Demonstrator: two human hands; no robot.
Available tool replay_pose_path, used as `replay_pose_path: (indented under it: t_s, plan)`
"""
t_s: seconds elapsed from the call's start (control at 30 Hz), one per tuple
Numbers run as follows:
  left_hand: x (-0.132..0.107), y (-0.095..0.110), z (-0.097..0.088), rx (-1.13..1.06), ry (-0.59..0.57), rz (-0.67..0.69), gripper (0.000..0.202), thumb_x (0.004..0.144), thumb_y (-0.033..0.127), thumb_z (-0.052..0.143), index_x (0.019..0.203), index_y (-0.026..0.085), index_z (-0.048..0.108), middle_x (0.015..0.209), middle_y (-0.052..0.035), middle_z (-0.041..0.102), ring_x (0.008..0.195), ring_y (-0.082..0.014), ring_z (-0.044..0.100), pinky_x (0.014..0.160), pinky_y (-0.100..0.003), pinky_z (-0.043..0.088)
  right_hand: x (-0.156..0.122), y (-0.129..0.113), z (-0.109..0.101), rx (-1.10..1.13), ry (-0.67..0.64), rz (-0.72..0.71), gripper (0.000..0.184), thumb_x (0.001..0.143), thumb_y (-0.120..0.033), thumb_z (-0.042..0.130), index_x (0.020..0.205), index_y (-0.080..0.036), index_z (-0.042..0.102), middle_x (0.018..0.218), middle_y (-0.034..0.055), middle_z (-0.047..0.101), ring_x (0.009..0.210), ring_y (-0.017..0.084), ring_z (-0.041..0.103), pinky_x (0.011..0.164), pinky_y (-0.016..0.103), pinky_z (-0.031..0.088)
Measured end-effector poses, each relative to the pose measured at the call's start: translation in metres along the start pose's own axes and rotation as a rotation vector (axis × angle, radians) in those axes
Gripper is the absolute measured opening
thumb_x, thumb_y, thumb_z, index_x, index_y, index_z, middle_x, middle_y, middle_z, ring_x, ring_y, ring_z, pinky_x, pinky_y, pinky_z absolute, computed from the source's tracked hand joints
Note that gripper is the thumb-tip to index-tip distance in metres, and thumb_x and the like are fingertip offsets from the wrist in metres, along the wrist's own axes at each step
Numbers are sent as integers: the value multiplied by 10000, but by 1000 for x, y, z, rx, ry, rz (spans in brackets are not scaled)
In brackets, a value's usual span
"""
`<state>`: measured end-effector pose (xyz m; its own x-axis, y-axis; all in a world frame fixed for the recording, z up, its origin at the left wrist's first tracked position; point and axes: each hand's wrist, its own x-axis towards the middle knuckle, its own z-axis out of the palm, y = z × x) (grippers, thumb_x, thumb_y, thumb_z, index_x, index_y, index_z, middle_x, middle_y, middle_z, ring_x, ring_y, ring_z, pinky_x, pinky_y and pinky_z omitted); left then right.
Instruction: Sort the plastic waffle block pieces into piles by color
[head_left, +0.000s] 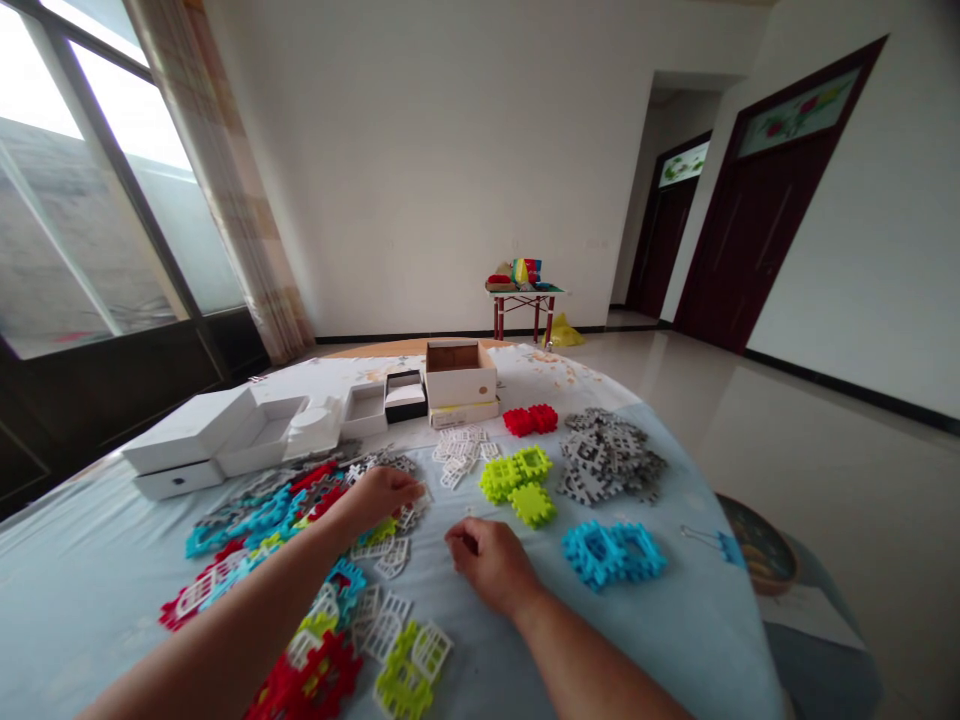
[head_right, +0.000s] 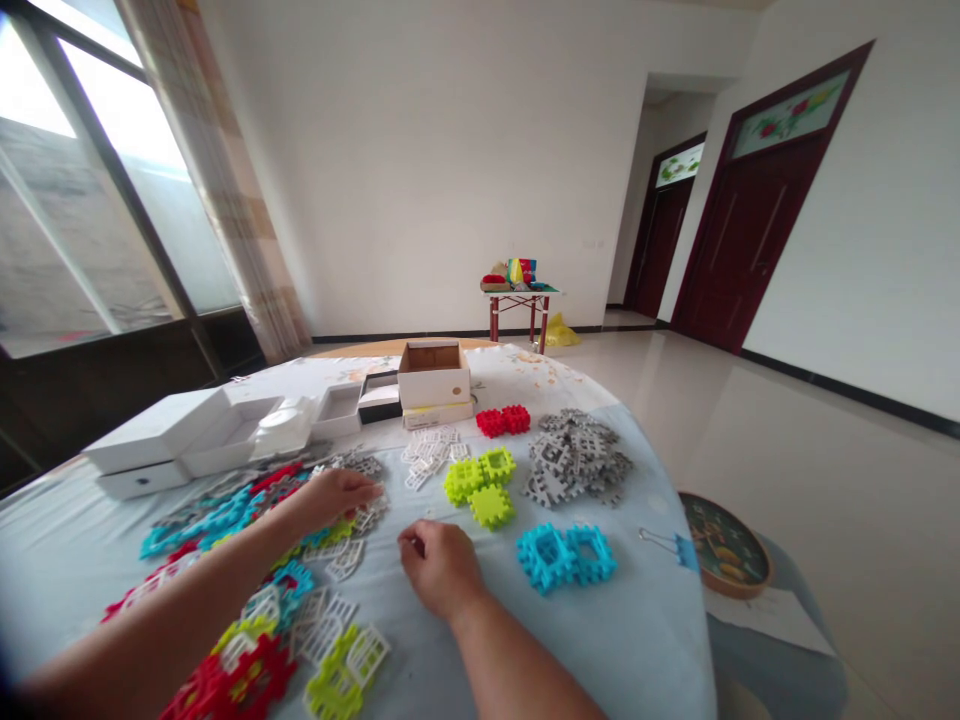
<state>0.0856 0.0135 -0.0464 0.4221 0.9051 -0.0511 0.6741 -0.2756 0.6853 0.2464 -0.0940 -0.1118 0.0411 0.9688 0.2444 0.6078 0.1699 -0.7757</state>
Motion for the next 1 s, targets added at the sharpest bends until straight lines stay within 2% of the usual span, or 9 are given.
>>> replay_pose_path:
  t_s: [0.07, 0.17, 0.23, 0.33, 0.4, 0.53, 0.63, 0.77, 1.0]
  plan:
    - [14, 6, 5, -42, 26, -22, 432, 648, 533, 531, 600, 117, 636, 473, -42, 556, 414, -117, 451, 410, -243, 315, 0, 0, 0, -7, 1, 6, 218, 803, -295, 471, 824, -199, 666, 692, 24, 671, 632, 130, 596, 576, 190, 408]
    - [37, 16, 8, -100, 109, -12, 535, 716, 564, 424, 854, 96, 643, 704, -96, 645, 559, -133, 553, 468, -230, 373, -1, 1, 0, -12, 4, -6, 213, 805, -288, 469, 816, -203, 665, 691, 16, 669, 629, 125, 589, 569, 187, 402]
    - [50, 20, 6, -96, 157, -1, 583, 736, 565, 390, 1013, 94, 594, 846, -117, 652, 660, -143, 588, 520, -234, 403, -1, 2, 1, -9, 5, -11, 211, 806, -283, 468, 814, -207, 665, 686, 10, 668, 631, 122, 586, 568, 185, 400]
    - [57, 17, 1, 11, 210, 7, 583, 708, 522, 464, 1071, 77, 561, 884, -127, 645, 728, -172, 588, 595, -265, 416, -1, 2, 1, 0, 15, -5, 210, 806, -285, 469, 822, -212, 666, 684, 8, 667, 629, 122, 589, 564, 184, 400]
    - [50, 10, -1, 122, 206, 35, 501, 684, 478, 507, 985, 88, 605, 837, -112, 647, 747, -188, 576, 647, -283, 408, -1, 2, 1, 4, 20, -5, 211, 804, -289, 472, 827, -212, 667, 685, 11, 669, 631, 125, 595, 567, 186, 403]
    - [25, -7, 1, 336, 101, 117, 304, 662, 411, 533, 800, 165, 646, 731, -50, 634, 703, -184, 563, 656, -286, 387, -1, 1, 1, -4, 2, -6, 214, 799, -292, 478, 829, -207, 672, 691, 23, 675, 637, 134, 606, 579, 193, 413]
    - [10, -14, 5, 462, 37, 134, 297, 632, 386, 563, 843, 193, 644, 764, -50, 633, 715, -196, 570, 663, -294, 390, -1, -1, 0, -7, -2, -8, 222, 806, -294, 472, 838, -206, 672, 705, 31, 681, 646, 140, 613, 578, 195, 415]
    - [3, -13, 8, 578, -11, 125, 320, 621, 354, 565, 888, 201, 653, 828, -84, 637, 763, -235, 586, 679, -327, 411, -1, -1, -1, -8, -2, -10, 230, 811, -302, 469, 839, -202, 674, 720, 41, 684, 654, 143, 618, 578, 195, 417]
    - [-6, -5, 17, 655, 42, 129, 310, 584, 187, 523, 864, 180, 656, 874, -132, 644, 847, -297, 588, 749, -399, 412, -2, -1, -1, 0, -1, -23, 217, 804, -294, 472, 833, -205, 668, 706, 34, 681, 650, 141, 615, 579, 196, 418]
